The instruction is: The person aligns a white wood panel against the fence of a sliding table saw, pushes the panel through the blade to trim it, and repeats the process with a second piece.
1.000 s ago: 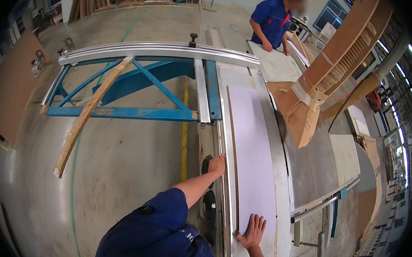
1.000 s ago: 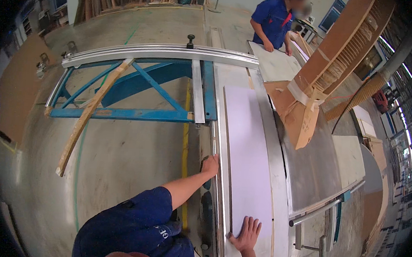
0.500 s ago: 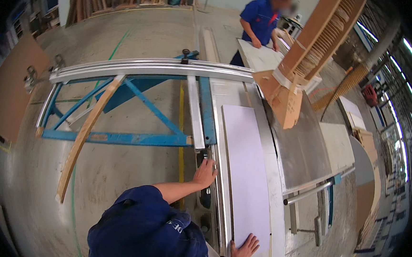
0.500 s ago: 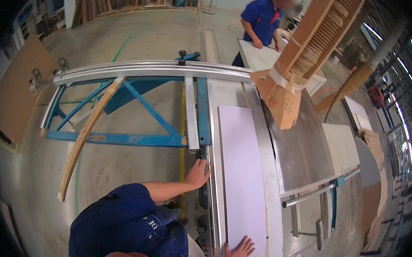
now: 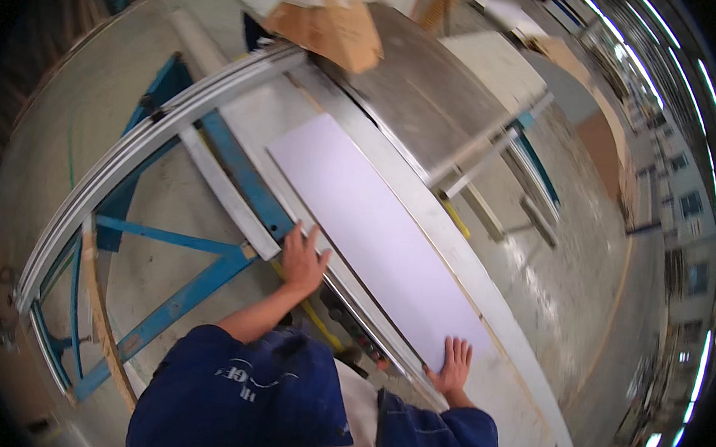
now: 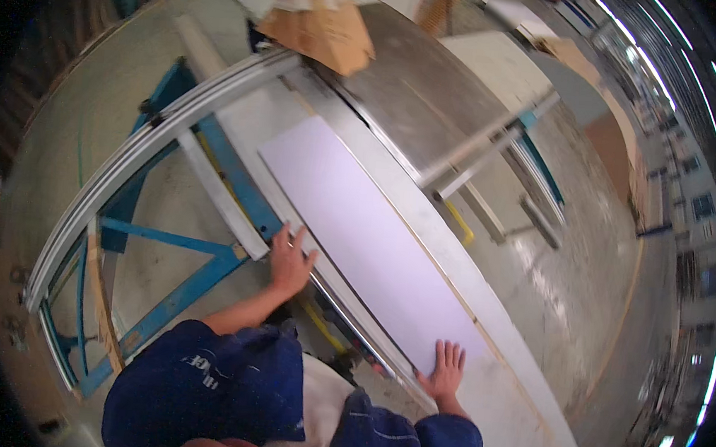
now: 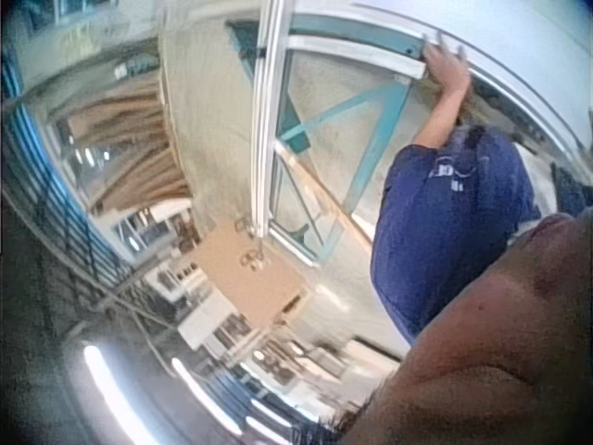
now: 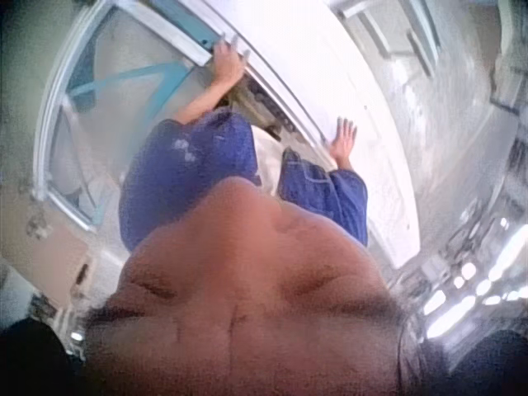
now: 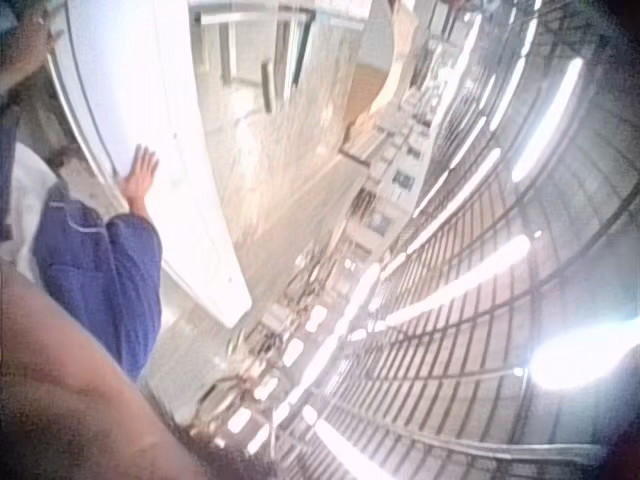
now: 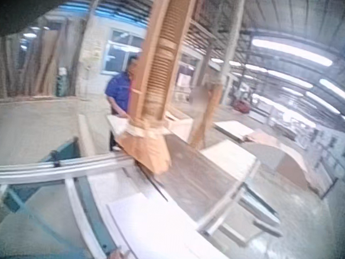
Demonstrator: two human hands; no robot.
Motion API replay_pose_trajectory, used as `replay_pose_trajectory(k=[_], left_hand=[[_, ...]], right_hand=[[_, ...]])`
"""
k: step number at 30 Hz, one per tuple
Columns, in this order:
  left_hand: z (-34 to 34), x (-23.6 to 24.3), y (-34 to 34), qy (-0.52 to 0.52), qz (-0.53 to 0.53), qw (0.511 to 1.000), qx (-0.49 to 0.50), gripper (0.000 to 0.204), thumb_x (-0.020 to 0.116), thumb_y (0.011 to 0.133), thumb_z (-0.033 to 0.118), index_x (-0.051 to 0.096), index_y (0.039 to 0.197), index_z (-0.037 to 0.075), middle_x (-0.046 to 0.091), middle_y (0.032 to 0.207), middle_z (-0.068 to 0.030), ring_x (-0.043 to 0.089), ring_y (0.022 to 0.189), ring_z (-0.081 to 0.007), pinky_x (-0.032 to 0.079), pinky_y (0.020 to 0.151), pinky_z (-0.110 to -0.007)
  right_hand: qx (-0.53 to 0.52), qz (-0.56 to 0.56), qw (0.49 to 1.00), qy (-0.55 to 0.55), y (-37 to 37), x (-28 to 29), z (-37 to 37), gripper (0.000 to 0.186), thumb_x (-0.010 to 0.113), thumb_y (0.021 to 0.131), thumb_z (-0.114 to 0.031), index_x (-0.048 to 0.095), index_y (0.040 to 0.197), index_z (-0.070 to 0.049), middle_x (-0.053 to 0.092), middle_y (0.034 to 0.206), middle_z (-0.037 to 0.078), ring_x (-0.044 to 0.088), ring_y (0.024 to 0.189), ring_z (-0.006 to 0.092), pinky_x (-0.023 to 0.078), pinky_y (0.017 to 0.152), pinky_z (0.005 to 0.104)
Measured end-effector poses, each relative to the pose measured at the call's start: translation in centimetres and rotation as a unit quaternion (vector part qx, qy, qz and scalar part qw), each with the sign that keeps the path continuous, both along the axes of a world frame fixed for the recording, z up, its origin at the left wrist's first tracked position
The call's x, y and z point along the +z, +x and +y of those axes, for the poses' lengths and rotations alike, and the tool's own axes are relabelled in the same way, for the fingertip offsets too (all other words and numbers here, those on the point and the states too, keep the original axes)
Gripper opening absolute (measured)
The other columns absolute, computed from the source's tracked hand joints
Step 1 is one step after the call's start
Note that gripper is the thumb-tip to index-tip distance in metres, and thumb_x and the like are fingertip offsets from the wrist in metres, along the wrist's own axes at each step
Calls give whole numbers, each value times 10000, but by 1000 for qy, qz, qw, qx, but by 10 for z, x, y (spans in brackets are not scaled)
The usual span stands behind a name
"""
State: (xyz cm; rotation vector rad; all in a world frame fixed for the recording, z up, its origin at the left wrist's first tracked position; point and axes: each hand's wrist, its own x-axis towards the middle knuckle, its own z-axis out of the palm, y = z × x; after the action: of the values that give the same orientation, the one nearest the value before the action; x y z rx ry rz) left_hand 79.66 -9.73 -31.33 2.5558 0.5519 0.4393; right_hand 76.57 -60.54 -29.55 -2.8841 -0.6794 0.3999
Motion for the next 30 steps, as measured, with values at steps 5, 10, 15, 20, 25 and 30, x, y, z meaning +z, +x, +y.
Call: replay_pose_trajectory(k=[5,10,15,20,25,30], left_hand=[[-24,-15,-14,-7,-34,999,-16,677,806,911,255,537,1496,47,378,1574,-298,411,1393,-499,394,1150,-575],[-60,-26,-24,7,-18,1000,6,700,784,933,259,500,1544,71,375,1576,-301,396,1418,-498,372,1169,-587],[-114,-41,-23,37,4,998,-53,713,694,992,311,421,1606,73,357,1608,-344,307,1517,-511,262,1254,-597],[-139,-46,-2,39,-15,998,-43,798,708,981,390,388,1613,24,342,1614,-367,300,1526,-511,248,1270,-583],[-111,-57,62,79,0,997,-6,808,679,1006,439,372,1624,20,336,1630,-359,299,1543,-478,247,1277,-558],[-102,-43,116,71,-15,997,7,699,620,1042,451,444,1604,74,383,1632,-313,326,1545,-434,246,1285,-531]], right_hand=[[-35,-47,998,19,-30,0,-22,1041,815,703,-606,493,1569,-126,520,1558,221,409,1493,461,165,1290,624],[-98,-71,992,24,-56,-20,-42,1020,834,667,-650,553,1544,-210,520,1564,213,400,1502,467,146,1260,690],[-169,-55,983,53,-80,-55,-95,1031,852,642,-667,560,1550,-275,471,1619,219,355,1531,497,172,1210,759],[-159,-50,984,64,-55,-66,-110,1033,880,642,-611,565,1552,-236,441,1636,243,315,1553,497,199,1194,765],[-139,-84,983,88,21,-69,-74,995,876,662,-625,577,1543,-269,475,1621,202,346,1538,494,181,1210,754],[-149,-70,983,78,71,-45,-53,1008,882,660,-602,563,1554,-262,448,1641,204,324,1557,472,177,1221,740]])
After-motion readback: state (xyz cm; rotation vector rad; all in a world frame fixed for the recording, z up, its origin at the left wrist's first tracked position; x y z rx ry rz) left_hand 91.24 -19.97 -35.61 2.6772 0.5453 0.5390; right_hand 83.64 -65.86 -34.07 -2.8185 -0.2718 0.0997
